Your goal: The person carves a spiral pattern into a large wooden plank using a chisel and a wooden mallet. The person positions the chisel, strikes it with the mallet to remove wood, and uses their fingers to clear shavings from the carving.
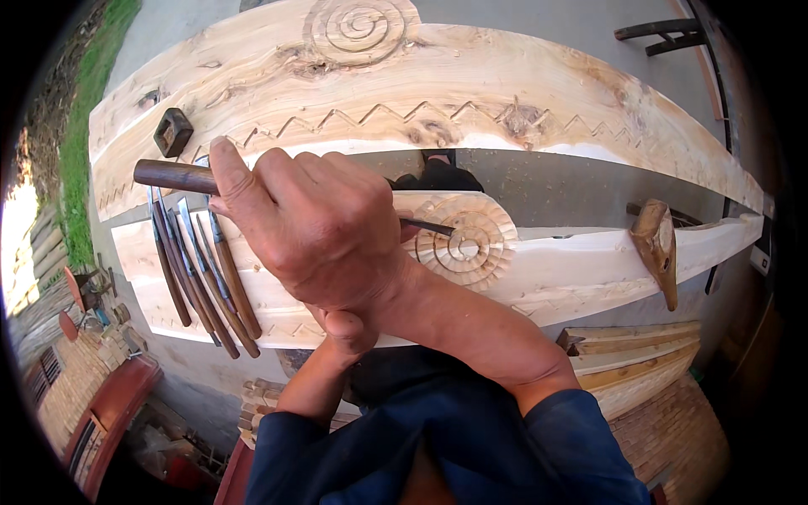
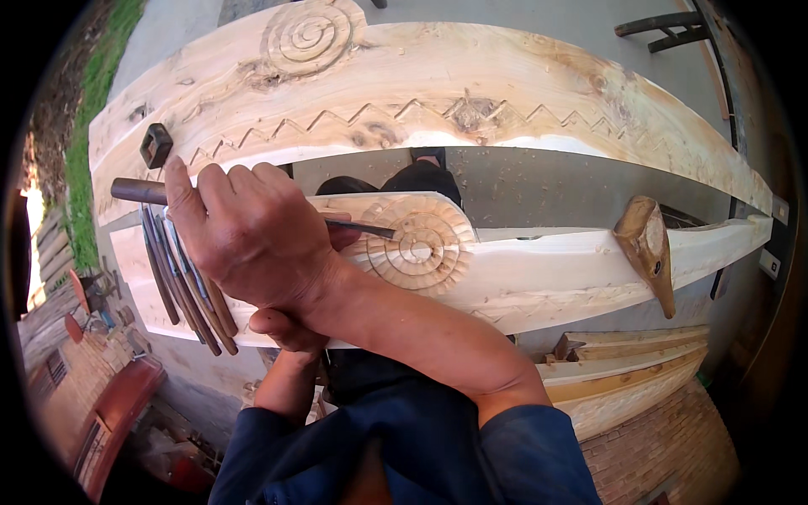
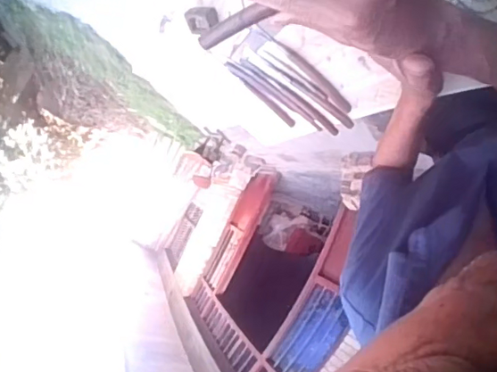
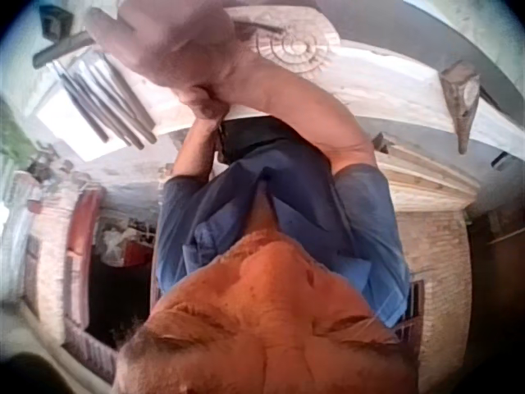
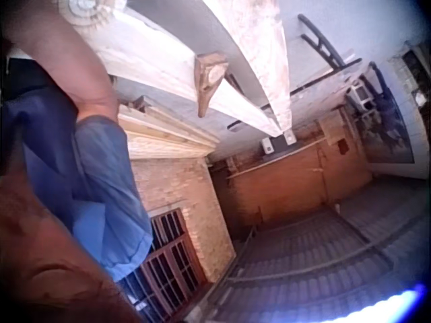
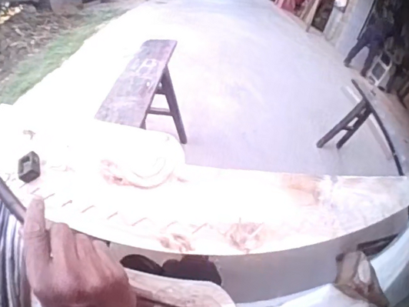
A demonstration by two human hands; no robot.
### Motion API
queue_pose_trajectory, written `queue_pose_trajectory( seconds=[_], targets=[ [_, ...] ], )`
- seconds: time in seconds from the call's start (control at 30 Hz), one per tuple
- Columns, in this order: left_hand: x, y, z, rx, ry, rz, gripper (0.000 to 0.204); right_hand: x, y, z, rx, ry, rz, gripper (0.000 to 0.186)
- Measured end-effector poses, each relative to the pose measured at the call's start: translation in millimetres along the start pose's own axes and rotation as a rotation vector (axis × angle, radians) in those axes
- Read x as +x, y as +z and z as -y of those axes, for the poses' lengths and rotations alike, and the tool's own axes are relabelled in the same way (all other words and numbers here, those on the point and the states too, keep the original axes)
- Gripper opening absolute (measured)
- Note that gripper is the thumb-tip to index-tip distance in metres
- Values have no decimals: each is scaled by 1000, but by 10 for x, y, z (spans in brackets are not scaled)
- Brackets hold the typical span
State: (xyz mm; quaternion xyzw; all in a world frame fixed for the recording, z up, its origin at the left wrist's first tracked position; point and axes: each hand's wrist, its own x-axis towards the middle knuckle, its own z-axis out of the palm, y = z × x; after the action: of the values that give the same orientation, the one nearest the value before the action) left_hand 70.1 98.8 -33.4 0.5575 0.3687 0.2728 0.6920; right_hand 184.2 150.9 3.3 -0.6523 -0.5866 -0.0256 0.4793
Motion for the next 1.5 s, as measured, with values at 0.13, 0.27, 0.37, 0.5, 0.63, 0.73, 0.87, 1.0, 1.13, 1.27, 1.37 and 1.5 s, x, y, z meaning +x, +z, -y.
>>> queue_pose_trajectory(
  seconds=[0.13,0.27,0.37,0.5,0.63,0.73,0.87,1.0,1.13,1.27,1.37,1.5],
  targets=[
    [29,12,48,-67,64,-57,149,-1,27,-42,11,12,0,41],
    [26,32,12,-72,34,-43,149,-20,64,-63,52,41,6,39],
    [16,30,1,-81,16,-7,150,-52,-16,-51,48,41,16,38],
    [-24,28,-17,-98,19,60,151,-105,30,-47,97,54,-73,37],
    [-53,54,44,-91,5,69,152,-49,24,-66,139,54,-76,37],
    [-37,111,61,-65,10,10,150,-31,45,-44,137,84,-55,39],
    [-2,99,-110,-17,-89,-72,144,-75,82,-82,124,129,-21,41],
    [59,191,-181,-121,-87,-76,138,-93,84,-116,131,152,-57,43],
    [89,191,-213,-124,-86,-89,135,-93,46,-137,142,193,-36,44],
    [94,187,-197,-97,-101,-77,132,-130,55,-171,152,223,-45,45],
    [92,191,-179,-96,-109,-78,131,-126,39,-180,144,239,-40,44],
    [93,219,-199,-76,-110,-90,130,-129,-1,-175,144,259,-37,43]
  ],
)
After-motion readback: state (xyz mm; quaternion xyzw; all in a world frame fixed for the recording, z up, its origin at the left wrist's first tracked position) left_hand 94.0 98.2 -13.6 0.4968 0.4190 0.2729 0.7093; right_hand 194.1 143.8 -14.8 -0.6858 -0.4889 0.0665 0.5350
